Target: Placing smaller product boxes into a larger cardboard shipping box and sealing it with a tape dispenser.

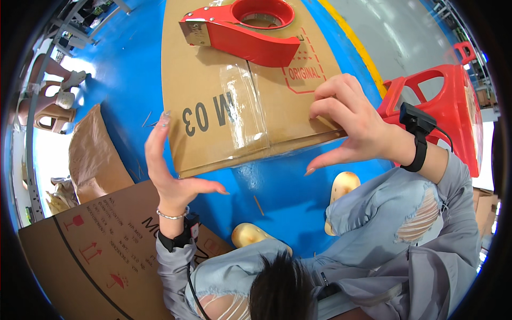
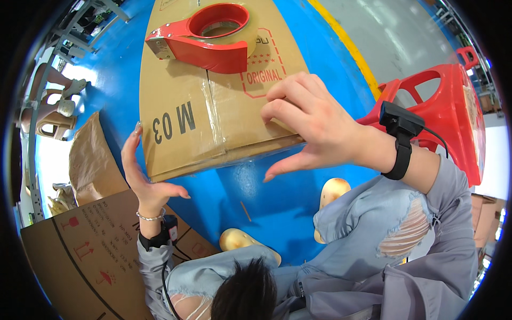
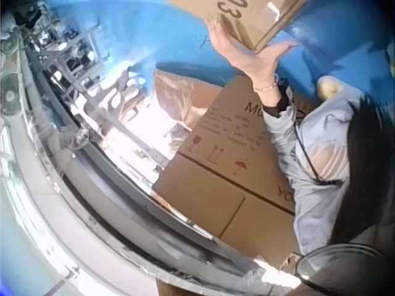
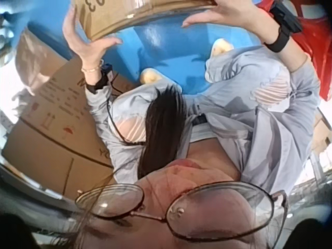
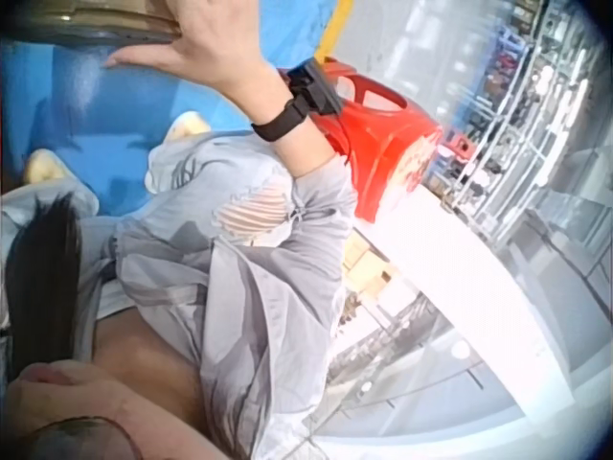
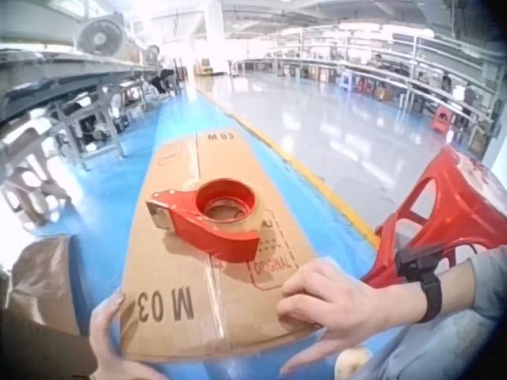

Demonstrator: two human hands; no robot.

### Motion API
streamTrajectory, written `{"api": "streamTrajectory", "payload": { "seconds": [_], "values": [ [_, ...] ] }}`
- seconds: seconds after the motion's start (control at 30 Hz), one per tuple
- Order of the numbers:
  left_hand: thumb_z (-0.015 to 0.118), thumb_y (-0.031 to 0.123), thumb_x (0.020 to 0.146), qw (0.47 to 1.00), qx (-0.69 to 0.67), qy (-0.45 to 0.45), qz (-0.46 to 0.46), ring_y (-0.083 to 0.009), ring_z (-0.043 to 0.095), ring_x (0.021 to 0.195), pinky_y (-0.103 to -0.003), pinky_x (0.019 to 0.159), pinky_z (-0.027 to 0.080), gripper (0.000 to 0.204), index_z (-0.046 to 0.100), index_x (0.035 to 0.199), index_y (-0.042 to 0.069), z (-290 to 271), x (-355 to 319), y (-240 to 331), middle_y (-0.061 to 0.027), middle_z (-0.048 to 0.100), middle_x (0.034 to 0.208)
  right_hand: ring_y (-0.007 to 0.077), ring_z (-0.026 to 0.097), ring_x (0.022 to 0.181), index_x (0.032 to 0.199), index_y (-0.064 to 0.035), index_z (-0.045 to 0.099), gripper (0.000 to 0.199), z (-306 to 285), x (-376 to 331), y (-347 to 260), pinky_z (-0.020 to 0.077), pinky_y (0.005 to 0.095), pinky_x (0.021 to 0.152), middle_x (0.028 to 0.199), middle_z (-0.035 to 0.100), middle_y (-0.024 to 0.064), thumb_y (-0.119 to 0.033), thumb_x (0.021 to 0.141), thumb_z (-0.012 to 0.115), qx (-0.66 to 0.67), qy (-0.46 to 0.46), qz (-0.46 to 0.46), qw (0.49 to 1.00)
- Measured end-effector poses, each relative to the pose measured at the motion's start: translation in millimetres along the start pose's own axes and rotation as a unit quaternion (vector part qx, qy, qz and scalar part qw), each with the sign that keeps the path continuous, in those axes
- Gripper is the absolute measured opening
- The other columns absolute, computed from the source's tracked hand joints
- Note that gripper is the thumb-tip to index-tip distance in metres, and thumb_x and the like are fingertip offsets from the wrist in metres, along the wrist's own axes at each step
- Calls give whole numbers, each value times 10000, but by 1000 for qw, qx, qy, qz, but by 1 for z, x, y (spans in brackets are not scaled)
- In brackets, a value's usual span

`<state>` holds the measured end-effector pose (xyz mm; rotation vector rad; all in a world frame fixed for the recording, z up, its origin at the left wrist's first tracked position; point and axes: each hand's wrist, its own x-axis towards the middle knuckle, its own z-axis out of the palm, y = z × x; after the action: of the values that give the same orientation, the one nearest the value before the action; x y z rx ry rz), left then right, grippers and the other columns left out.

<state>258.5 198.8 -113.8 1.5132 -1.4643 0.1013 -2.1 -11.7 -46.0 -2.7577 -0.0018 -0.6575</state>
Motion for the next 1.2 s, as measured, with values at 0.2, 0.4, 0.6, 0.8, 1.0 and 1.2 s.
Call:
{"api": "streamTrajectory", "payload": {
  "seconds": [0.2,0.4,0.6,0.8,1.0,1.2],
  "values": [
    [787,639,514,991,109,-37,66,-438,523,1195,-532,1034,384,869,659,1067,-20,10,4,7,-197,662,1103,286,476,939,930,-103,570,526,12,0,5,379,384,819,1013,506,81,-442,619,826,-5,21,7,1000],
    [873,536,490,995,73,4,74,-350,564,1165,-518,1059,330,734,697,1011,51,10,3,7,-121,680,1095,289,476,940,892,-105,568,504,12,1,3,379,393,819,1013,502,77,-445,616,818,-17,20,5,1000],
    [860,529,543,972,224,-57,46,-303,585,1162,-530,1098,269,737,672,1065,43,10,12,47,-121,671,1127,302,486,969,940,-87,543,563,7,9,-8,387,413,841,1019,507,86,-450,602,811,-49,0,23,999],
    [854,527,536,953,298,-19,58,-284,605,1116,-516,1067,317,757,656,1091,52,27,8,57,-100,656,1150,298,479,985,952,-89,534,523,18,9,-13,384,422,857,1020,505,79,-404,633,803,-81,2,-2,997],
    [869,553,496,980,174,-26,97,-334,527,1174,-522,1036,364,970,541,1247,34,-5,10,34,-150,546,1212,281,473,955,860,-99,517,418,14,10,-12,373,399,841,989,497,72,-373,689,783,-56,7,0,998],
    [925,479,439,989,146,-18,35,-346,306,1348,-476,1043,394,1231,304,1417,62,-19,-26,-7,-185,238,1452,255,475,918,762,-103,498,312,-1,6,-16,363,366,815,964,492,69,-298,749,741,6,-14,33,999]
  ]
}}
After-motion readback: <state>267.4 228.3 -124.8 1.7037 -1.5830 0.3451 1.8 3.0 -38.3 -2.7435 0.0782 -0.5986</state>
